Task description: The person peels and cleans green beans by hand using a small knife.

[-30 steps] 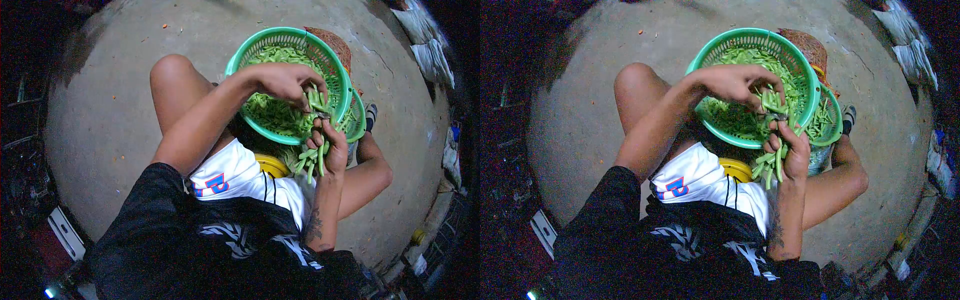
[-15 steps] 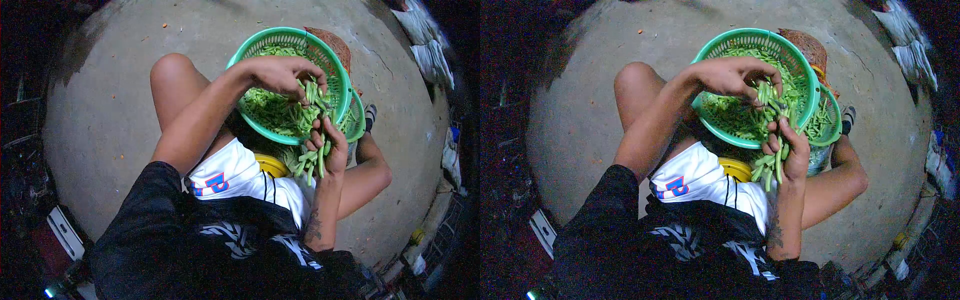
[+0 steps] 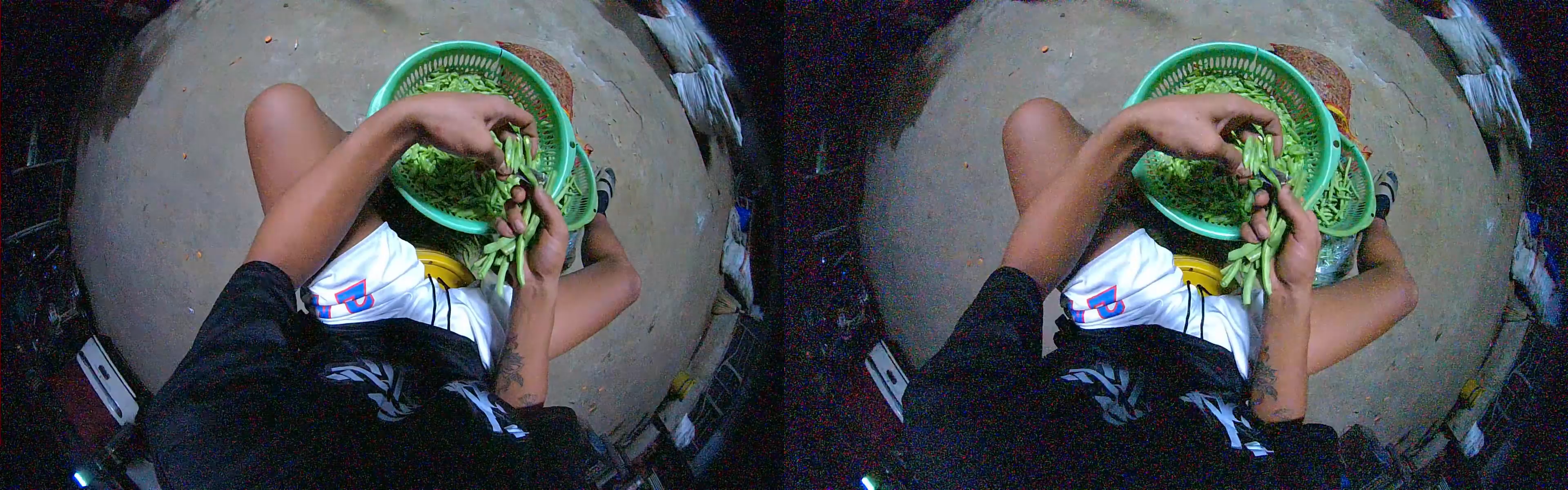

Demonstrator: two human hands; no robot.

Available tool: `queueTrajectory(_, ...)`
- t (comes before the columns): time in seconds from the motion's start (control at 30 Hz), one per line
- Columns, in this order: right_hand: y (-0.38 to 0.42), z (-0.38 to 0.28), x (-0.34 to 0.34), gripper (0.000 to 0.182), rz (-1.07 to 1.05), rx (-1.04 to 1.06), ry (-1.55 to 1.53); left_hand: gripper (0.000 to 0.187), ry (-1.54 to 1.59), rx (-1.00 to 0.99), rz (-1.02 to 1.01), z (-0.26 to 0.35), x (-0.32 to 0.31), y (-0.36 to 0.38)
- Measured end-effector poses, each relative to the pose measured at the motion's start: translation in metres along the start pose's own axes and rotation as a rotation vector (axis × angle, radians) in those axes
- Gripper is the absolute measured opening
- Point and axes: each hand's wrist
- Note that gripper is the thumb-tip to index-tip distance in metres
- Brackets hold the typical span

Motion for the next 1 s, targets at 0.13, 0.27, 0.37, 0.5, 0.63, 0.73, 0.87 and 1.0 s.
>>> queueTrajectory(0.13, -0.001, -0.002, -0.001, 0.018, 0.018, 0.010, 0.059, 0.043, -0.021, 0.005, 0.064, -0.004, 0.010, 0.003)
queueTrajectory(0.27, -0.002, -0.004, 0.000, 0.016, 0.006, -0.021, 0.061, 0.043, 0.030, -0.027, 0.164, -0.005, 0.029, 0.011)
queueTrajectory(0.37, -0.004, -0.001, 0.000, 0.015, 0.024, -0.009, 0.028, 0.048, -0.077, -0.170, 0.170, -0.015, 0.008, 0.002)
queueTrajectory(0.5, 0.000, -0.001, -0.005, 0.014, 0.022, -0.010, -0.005, 0.046, -0.108, -0.142, 0.023, -0.017, 0.003, -0.003)
queueTrajectory(0.63, 0.000, -0.003, -0.002, 0.015, 0.001, -0.026, 0.035, 0.043, 0.004, -0.098, 0.108, -0.006, 0.015, 0.004)
queueTrajectory(0.73, 0.002, -0.001, -0.009, 0.015, 0.043, -0.012, 0.001, 0.051, -0.001, -0.029, -0.032, -0.006, -0.003, 0.001)
queueTrajectory(0.87, 0.000, -0.001, 0.002, 0.015, -0.020, -0.059, -0.038, 0.043, 0.030, -0.102, -0.002, -0.002, 0.005, 0.006)
queueTrajectory(1.0, -0.001, -0.001, -0.005, 0.015, -0.023, -0.073, 0.083, 0.041, 0.023, -0.083, 0.100, -0.006, 0.019, 0.010)
Point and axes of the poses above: each hand's wrist, its own y-axis away from the middle knuckle, its own x-axis out of the back of the hand, z = x × y, and after that the axes turned 5 degrees about -x, right-handed
